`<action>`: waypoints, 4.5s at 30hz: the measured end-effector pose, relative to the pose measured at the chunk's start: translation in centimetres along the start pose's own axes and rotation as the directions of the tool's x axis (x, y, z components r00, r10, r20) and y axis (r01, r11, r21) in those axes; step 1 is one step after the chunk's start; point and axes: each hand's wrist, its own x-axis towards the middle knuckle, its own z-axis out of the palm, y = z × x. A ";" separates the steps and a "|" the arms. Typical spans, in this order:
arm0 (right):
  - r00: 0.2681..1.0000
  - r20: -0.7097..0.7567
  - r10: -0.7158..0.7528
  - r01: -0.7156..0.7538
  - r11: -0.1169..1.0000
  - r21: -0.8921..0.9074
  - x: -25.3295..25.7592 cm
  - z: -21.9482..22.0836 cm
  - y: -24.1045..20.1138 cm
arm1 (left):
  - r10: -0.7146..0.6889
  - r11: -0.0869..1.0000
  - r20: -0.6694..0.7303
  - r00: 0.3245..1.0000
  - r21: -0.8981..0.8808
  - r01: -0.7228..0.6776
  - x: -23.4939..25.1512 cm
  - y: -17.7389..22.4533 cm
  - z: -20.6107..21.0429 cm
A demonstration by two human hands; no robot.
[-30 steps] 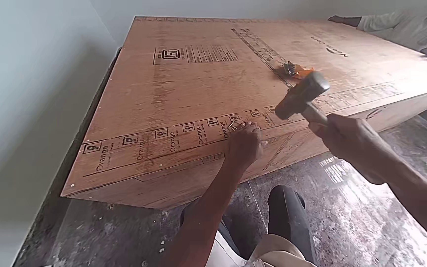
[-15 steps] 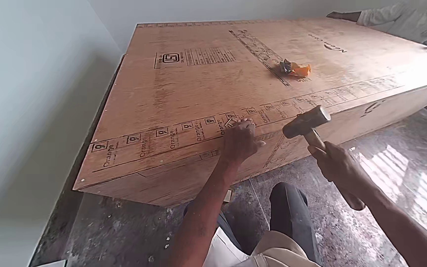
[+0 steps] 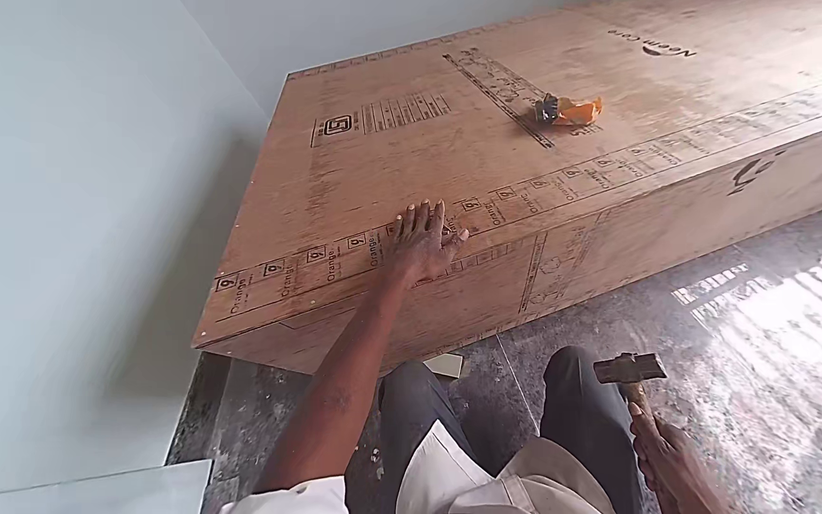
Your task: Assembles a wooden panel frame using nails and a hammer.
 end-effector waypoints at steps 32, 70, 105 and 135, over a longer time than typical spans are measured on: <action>-0.095 0.071 -0.993 0.982 -0.106 -0.157 7.4 11.9 -15.1 | 0.276 0.959 -0.058 0.959 -0.049 -0.279 7.5 3.0 -0.9; 0.893 -0.043 -0.449 0.450 0.893 0.006 5.0 -3.1 -3.0 | 0.330 0.939 -0.083 0.940 -0.070 -0.336 6.5 2.7 -0.2; 0.939 -0.323 0.121 -0.111 0.993 0.048 2.8 -7.8 1.3 | 0.570 0.759 -0.147 0.808 -0.282 -0.587 13.4 13.6 -5.1; 0.852 -0.334 -0.402 0.501 0.810 0.304 5.1 -7.9 -9.2 | 0.682 0.246 -0.326 0.655 -0.741 -0.625 16.3 22.7 1.6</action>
